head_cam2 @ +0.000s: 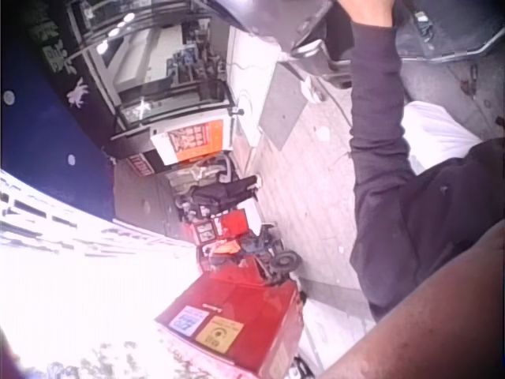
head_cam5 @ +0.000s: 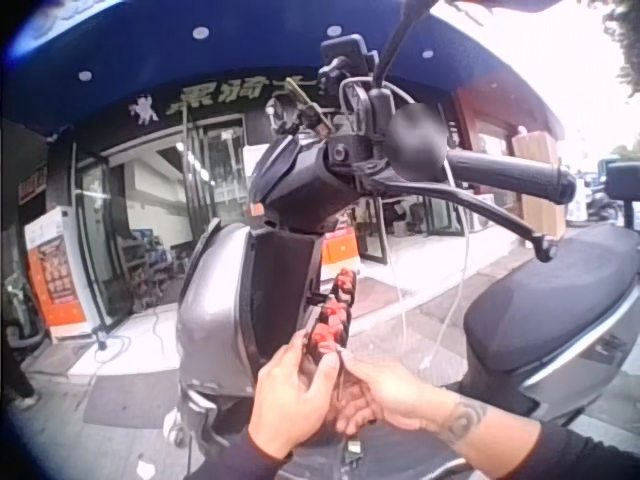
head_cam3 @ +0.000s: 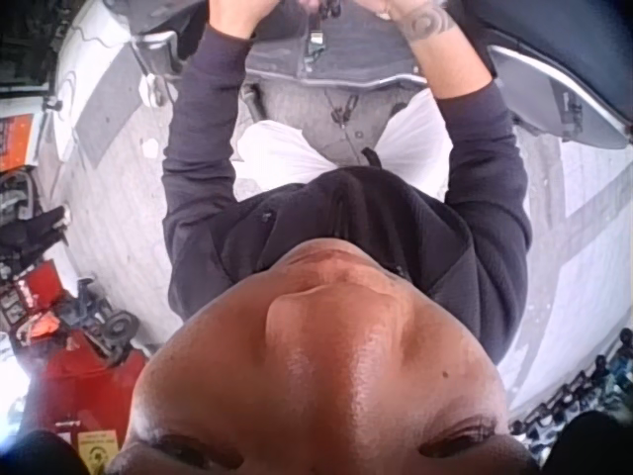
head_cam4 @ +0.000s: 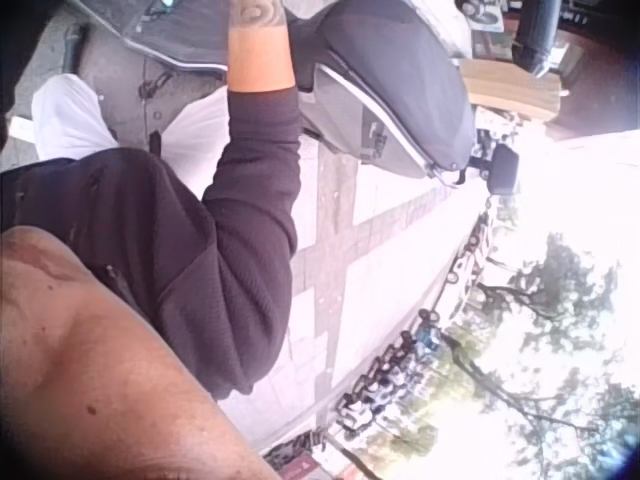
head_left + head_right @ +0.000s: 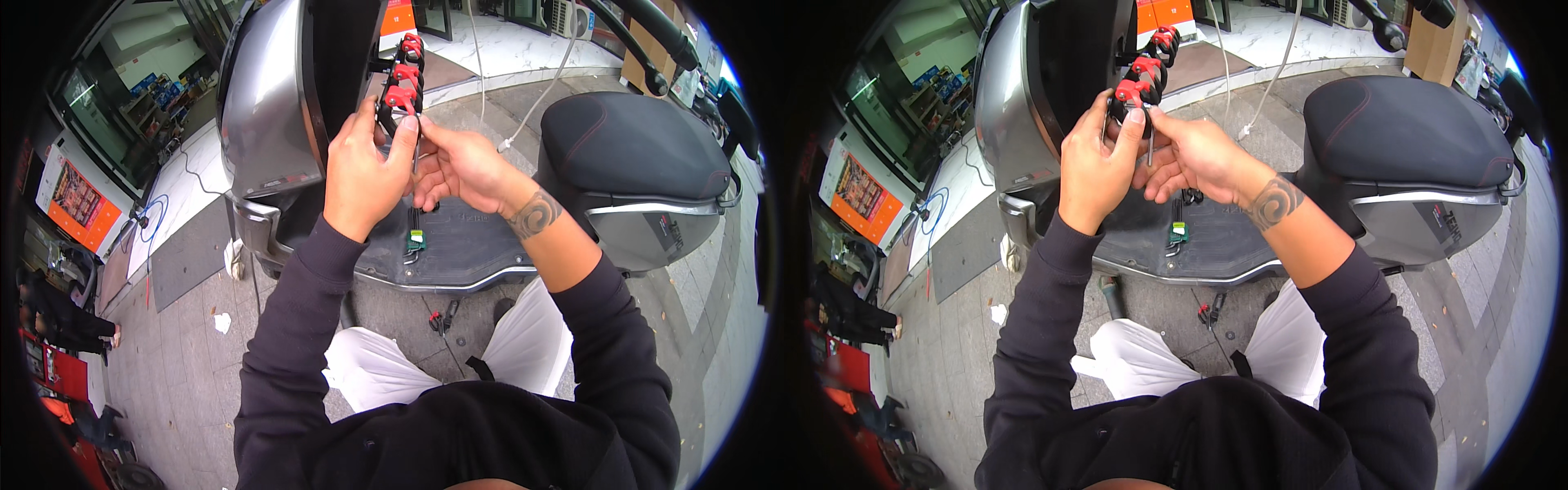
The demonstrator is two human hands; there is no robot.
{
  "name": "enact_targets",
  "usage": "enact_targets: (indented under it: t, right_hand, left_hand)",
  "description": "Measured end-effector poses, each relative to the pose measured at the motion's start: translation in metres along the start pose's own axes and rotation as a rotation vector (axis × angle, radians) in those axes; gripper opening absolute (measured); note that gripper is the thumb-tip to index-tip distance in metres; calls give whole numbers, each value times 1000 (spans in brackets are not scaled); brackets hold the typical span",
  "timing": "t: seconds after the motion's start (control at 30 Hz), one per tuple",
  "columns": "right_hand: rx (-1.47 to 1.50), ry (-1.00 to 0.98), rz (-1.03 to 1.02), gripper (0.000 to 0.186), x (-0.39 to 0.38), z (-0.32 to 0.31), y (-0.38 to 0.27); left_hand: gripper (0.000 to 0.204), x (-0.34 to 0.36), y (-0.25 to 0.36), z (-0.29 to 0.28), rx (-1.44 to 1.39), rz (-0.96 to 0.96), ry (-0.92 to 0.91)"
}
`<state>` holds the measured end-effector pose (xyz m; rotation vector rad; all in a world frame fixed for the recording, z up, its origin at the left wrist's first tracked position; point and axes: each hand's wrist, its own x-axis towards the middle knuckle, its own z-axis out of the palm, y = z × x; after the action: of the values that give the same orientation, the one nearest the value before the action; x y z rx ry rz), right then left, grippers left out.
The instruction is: The person installs a multi-slot phone holder onto the front panel of a scooter. They route a charging cable through the holder, then use an Allen key to tighten the mounting bolts and secure the accessory in place.
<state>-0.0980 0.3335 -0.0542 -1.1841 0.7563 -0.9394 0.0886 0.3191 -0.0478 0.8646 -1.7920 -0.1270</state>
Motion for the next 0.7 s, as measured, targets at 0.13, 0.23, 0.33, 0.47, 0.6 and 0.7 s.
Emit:
enact_targets:
  t: [0.13, 0.23, 0.33, 0.47, 0.6, 0.7]
  right_hand:
    - [-121, 34, -140, 54, 1, 0, 12]
    - [-305, 100, -339, 42, 6, -4, 21]
    - [-301, 108, -369, 35, 7, -8, 29]
    - [-286, 156, -439, 27, 8, -6, 44]
    - [-469, 301, -634, 23, 16, -7, 50]
    - [-675, 398, -749, 19, 23, -13, 47]
  left_hand:
    - [53, 2, -1, -3, 23, -63, -42]
    - [53, 0, 3, -6, -35, -90, -40]
    - [50, 0, 10, -7, -12, -71, -26]
    - [43, 3, 15, -8, 40, -135, -63]
    - [41, 7, 15, -10, 45, -117, -64]
    - [42, 8, 15, -11, 49, -133, -79]
